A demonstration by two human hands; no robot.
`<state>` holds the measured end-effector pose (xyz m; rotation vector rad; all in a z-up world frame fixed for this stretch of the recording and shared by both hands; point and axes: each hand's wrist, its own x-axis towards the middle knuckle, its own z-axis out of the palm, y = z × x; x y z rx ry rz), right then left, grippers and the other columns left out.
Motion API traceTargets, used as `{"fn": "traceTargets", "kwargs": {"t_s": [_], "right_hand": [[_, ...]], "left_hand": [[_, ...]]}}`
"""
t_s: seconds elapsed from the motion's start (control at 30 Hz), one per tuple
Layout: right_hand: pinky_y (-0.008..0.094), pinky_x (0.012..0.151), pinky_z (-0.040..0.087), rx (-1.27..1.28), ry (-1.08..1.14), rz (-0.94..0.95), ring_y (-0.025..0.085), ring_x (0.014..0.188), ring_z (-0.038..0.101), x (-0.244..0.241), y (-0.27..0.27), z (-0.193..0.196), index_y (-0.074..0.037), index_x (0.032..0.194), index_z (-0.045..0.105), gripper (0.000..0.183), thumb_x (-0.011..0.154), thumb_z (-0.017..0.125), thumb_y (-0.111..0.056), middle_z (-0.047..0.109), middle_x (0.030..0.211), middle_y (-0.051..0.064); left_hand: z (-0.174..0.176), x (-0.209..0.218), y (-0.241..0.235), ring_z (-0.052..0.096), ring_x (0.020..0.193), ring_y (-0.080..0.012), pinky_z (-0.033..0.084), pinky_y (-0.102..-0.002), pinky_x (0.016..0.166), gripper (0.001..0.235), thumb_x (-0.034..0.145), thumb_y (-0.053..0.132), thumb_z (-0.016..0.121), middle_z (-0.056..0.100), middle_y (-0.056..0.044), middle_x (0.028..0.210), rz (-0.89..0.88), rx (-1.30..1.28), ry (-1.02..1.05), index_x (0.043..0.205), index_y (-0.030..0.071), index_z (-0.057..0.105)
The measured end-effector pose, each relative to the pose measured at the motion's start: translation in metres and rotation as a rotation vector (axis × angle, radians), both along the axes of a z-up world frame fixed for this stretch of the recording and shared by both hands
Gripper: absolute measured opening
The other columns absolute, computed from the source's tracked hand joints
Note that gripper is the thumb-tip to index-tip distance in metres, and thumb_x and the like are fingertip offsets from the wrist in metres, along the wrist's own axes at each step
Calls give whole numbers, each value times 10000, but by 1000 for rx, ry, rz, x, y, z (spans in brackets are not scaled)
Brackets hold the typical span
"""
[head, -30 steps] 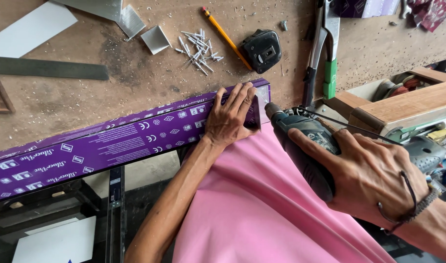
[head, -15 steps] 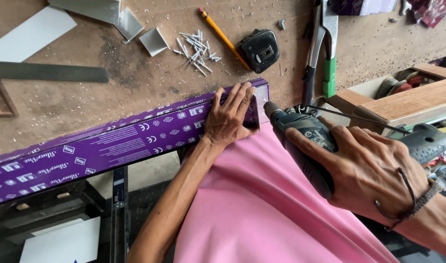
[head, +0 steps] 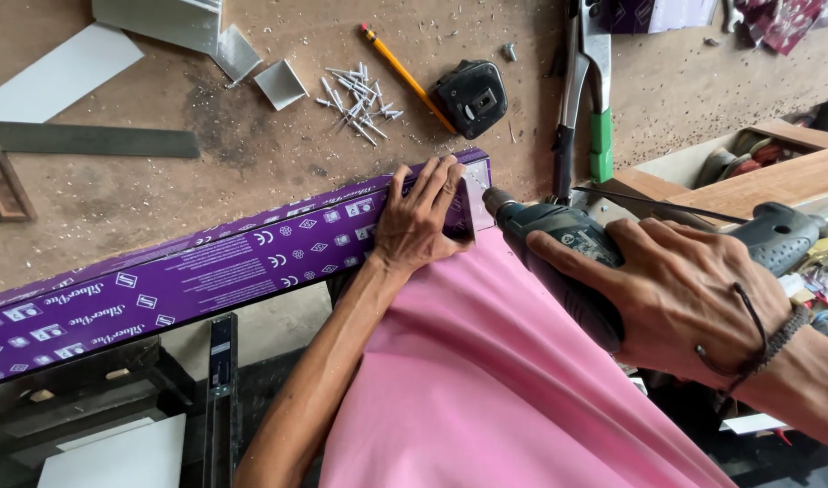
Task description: Assembling metal components by drilling holes and installing rivets
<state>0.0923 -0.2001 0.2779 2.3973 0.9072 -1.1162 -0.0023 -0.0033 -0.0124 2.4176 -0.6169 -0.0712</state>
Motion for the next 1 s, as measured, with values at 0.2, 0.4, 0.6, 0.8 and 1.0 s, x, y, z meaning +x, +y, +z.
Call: {"fn": "traceTargets", "kwargs": {"t_s": [0.2, 0.4, 0.6, 0.8, 1.0], "right_hand": [[380, 355, 562, -19, 25, 16, 243, 747, 723, -2, -4, -2, -492, 1614, 273, 1007, 671, 595, -346, 610, 936, 23], [382, 480, 615, 119, -38, 97, 275, 701, 721, -5, -4, -2, -423, 1577, 372, 814, 790, 552, -320, 622, 937, 60], [358, 649, 599, 261, -123, 223, 290, 733, 683, -2, -6, -14, -349, 1564, 440, 814, 779, 552, -167, 624, 904, 105], [394, 475, 624, 61, 48, 56, 244, 695, 701, 11, 4, -25, -408, 1608, 332, 917, 731, 600, -411, 633, 868, 32], [478, 436, 548, 36, -23, -163, 307, 645, 706, 6, 19, -19, -453, 1541, 430, 853, 719, 651, -499, 673, 854, 26]], "left_hand": [[1, 2, -1, 589, 1360, -328, 443, -591, 1091, 1045, 866, 804, 593, 559, -195, 1502, 1, 4, -15, 1496, -19, 465], [-3, -3, -1, 576, 1375, -326, 436, -606, 1106, 1112, 844, 862, 575, 542, -209, 1514, -10, 9, 1, 1511, -19, 446], [2, 2, 0, 590, 1354, -334, 436, -604, 1095, 1038, 849, 772, 613, 556, -222, 1494, -4, -17, -11, 1491, -30, 465], [-9, -7, -1, 530, 1424, -329, 416, -621, 1131, 1159, 809, 861, 568, 498, -208, 1555, -17, 14, 40, 1552, -4, 363], [-11, -4, -4, 503, 1451, -334, 400, -649, 1158, 1255, 714, 801, 820, 488, -223, 1562, -38, 6, 72, 1556, -4, 350]]}}
